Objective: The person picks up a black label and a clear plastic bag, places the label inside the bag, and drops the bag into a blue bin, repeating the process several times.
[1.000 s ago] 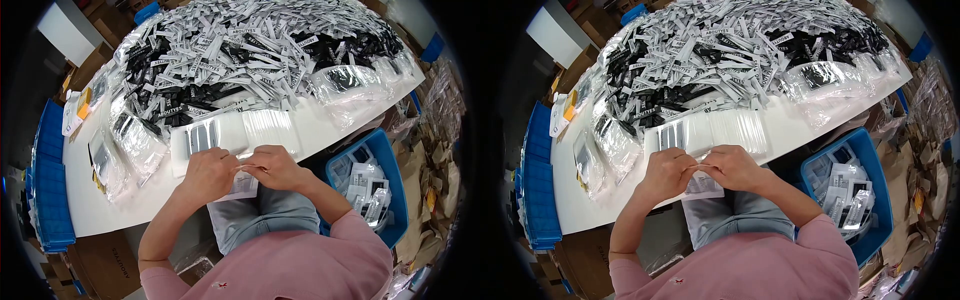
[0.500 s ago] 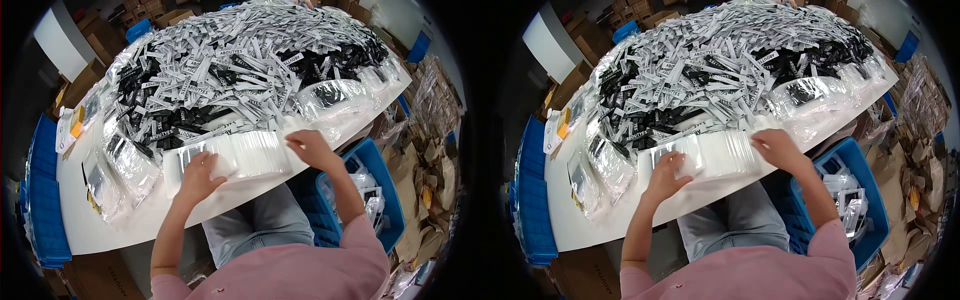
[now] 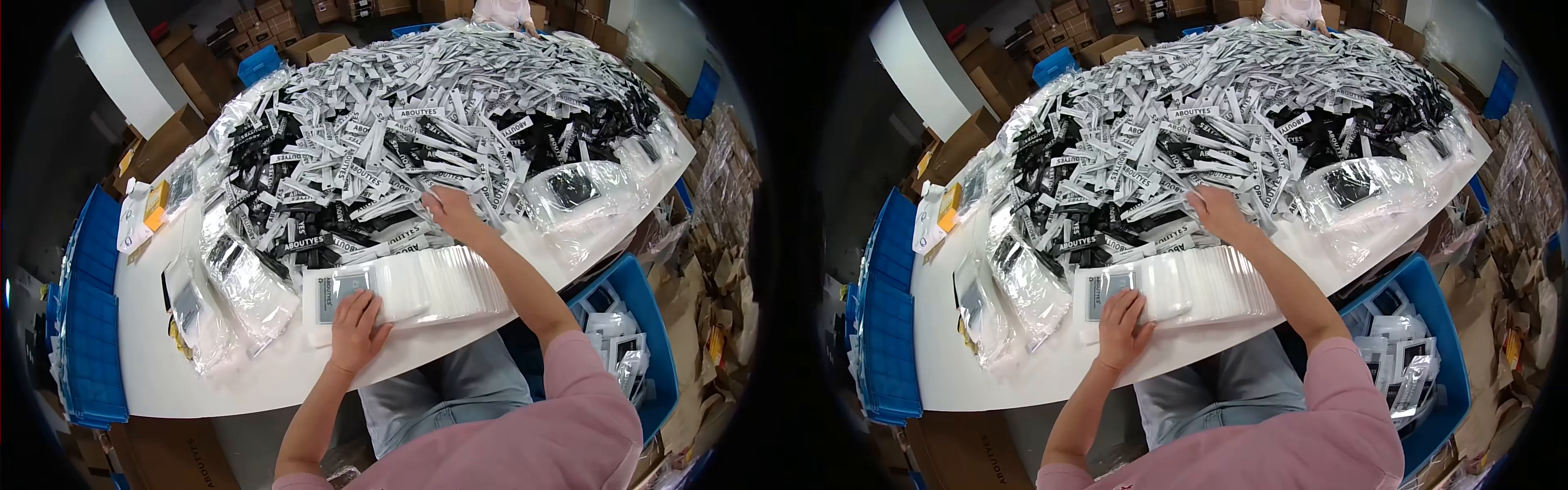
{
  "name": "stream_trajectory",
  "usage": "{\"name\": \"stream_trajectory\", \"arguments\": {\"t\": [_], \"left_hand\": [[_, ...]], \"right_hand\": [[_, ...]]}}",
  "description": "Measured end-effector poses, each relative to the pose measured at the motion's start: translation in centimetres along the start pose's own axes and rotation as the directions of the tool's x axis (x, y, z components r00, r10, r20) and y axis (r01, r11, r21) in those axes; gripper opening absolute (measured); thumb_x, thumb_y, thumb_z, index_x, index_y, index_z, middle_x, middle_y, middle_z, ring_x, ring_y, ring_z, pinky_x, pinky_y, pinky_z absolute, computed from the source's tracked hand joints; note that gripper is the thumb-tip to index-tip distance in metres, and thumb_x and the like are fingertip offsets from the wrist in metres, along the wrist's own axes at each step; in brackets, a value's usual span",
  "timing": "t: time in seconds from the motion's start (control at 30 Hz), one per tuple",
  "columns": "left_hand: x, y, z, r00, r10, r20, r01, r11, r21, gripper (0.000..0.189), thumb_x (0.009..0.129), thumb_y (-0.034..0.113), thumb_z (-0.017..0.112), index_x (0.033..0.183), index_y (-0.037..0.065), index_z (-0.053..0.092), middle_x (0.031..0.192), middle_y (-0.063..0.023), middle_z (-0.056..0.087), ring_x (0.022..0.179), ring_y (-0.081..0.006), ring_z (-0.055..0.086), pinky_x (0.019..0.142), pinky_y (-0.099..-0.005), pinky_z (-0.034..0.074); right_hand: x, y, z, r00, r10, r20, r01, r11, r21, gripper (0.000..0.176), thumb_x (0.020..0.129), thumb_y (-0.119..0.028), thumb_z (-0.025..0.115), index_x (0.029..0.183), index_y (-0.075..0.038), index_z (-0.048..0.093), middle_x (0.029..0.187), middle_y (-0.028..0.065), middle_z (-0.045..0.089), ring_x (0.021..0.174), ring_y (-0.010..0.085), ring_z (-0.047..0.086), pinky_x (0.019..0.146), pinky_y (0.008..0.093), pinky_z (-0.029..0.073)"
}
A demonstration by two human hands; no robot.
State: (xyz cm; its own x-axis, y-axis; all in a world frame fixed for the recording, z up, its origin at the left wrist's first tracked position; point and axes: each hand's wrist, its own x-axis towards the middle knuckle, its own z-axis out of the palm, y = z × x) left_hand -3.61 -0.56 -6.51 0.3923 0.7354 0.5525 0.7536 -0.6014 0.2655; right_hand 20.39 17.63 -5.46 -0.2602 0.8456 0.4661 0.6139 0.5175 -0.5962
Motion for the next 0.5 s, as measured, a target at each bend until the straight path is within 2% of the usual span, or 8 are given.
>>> {"name": "stream_trajectory", "arguments": {"t": [0.03, 0.07, 0.17, 0.23, 0.33, 0.37, 0.43, 0.5], "left_hand": [[0.2, 0.1, 0.1, 1.0, 0.002, 0.009, -0.002, 1.0, -0.002, 0.048, 0.069, 0.02, 0.07, 0.111, 0.003, 0.055, 0.116, -0.0142, 0.052, 0.109, -0.0329, 0.048, 0.092, -0.0444, 0.038], [0.3, 0.1, 0.1, 1.0, 0.003, 0.02, -0.003, 1.0, -0.004, 0.049, 0.069, 0.021, 0.07, 0.111, 0.003, 0.054, 0.116, -0.0145, 0.052, 0.11, -0.0329, 0.048, 0.092, -0.0446, 0.038], [0.3, 0.0, 0.1, 1.0, -0.002, 0.025, 0.002, 1.0, -0.013, 0.049, 0.068, 0.02, 0.07, 0.111, 0.003, 0.054, 0.116, -0.0142, 0.052, 0.109, -0.033, 0.048, 0.093, -0.0445, 0.038], [0.2, 0.0, 0.1, 1.0, -0.005, 0.023, 0.006, 1.0, -0.016, 0.049, 0.068, 0.02, 0.071, 0.111, 0.003, 0.054, 0.116, -0.0141, 0.052, 0.109, -0.0328, 0.048, 0.092, -0.0445, 0.038], [0.0, -0.3, 0.2, 1.0, 0.0, -0.001, 0.0, 1.0, -0.03, 0.049, 0.067, 0.019, 0.071, 0.111, 0.003, 0.055, 0.116, -0.0138, 0.052, 0.109, -0.0324, 0.048, 0.092, -0.0441, 0.038], [-0.1, -0.4, 0.3, 1.0, 0.008, -0.014, -0.008, 0.999, -0.046, 0.049, 0.067, 0.019, 0.071, 0.111, 0.003, 0.055, 0.116, -0.0137, 0.052, 0.109, -0.0322, 0.049, 0.092, -0.0439, 0.038], [0.0, -0.3, 0.2, 1.0, -0.006, -0.016, 0.005, 0.999, -0.047, 0.049, 0.067, 0.019, 0.071, 0.11, 0.003, 0.055, 0.115, -0.0135, 0.053, 0.109, -0.032, 0.049, 0.091, -0.0435, 0.039], [0.1, -0.2, 0.1, 1.0, -0.018, -0.016, 0.017, 0.999, -0.049, 0.049, 0.067, 0.019, 0.071, 0.11, 0.003, 0.056, 0.115, -0.0132, 0.053, 0.108, -0.0319, 0.049, 0.091, -0.0431, 0.039]], "right_hand": [[-0.2, -0.8, 0.0, 0.988, -0.148, -0.035, 0.149, 0.988, 0.049, 0.017, 0.084, -0.02, 0.055, 0.092, -0.005, 0.059, 0.081, 0.0178, 0.059, 0.077, 0.0361, 0.057, 0.067, 0.043, 0.046], [-0.4, -1.7, 0.3, 0.977, -0.194, 0.086, 0.201, 0.977, -0.077, 0.022, 0.081, -0.014, 0.055, 0.103, -0.013, 0.058, 0.09, 0.0121, 0.058, 0.076, 0.0312, 0.059, 0.066, 0.0407, 0.049], [2.0, -4.7, 1.9, 0.861, -0.28, 0.426, 0.429, 0.848, -0.311, 0.038, 0.073, -0.009, 0.061, 0.108, -0.021, 0.057, 0.094, 0.0043, 0.054, 0.078, 0.0225, 0.06, 0.061, 0.0343, 0.05], [3.9, -3.3, 4.5, 0.772, -0.409, 0.486, 0.571, 0.783, -0.246, 0.021, 0.079, -0.015, 0.053, 0.098, -0.017, 0.06, 0.092, 0.0041, 0.054, 0.077, 0.0241, 0.061, 0.062, 0.0359, 0.05], [4.9, -4.8, 5.0, 0.875, -0.462, 0.144, 0.472, 0.88, -0.05, 0.014, 0.077, -0.021, 0.061, 0.084, -0.01, 0.057, 0.083, 0.0046, 0.055, 0.072, 0.0269, 0.059, 0.061, 0.0361, 0.049], [5.1, -5.4, 5.1, 0.89, -0.44, -0.121, 0.444, 0.896, 0.001, 0.02, 0.077, -0.023, 0.064, 0.081, -0.006, 0.055, 0.072, 0.0072, 0.056, 0.062, 0.0279, 0.055, 0.059, 0.0352, 0.047], [5.1, -6.7, 3.1, 0.991, -0.061, -0.117, 0.085, 0.974, 0.208, 0.018, 0.079, -0.021, 0.065, 0.078, -0.005, 0.056, 0.07, 0.0063, 0.057, 0.056, 0.0189, 0.052, 0.054, 0.0294, 0.043], [4.8, -6.3, 2.4, 0.967, 0.227, -0.115, -0.114, 0.791, 0.602, 0.02, 0.082, -0.021, 0.063, 0.074, -0.004, 0.055, 0.066, 0.0028, 0.058, 0.058, 0.0131, 0.051, 0.057, 0.0276, 0.043]]}}
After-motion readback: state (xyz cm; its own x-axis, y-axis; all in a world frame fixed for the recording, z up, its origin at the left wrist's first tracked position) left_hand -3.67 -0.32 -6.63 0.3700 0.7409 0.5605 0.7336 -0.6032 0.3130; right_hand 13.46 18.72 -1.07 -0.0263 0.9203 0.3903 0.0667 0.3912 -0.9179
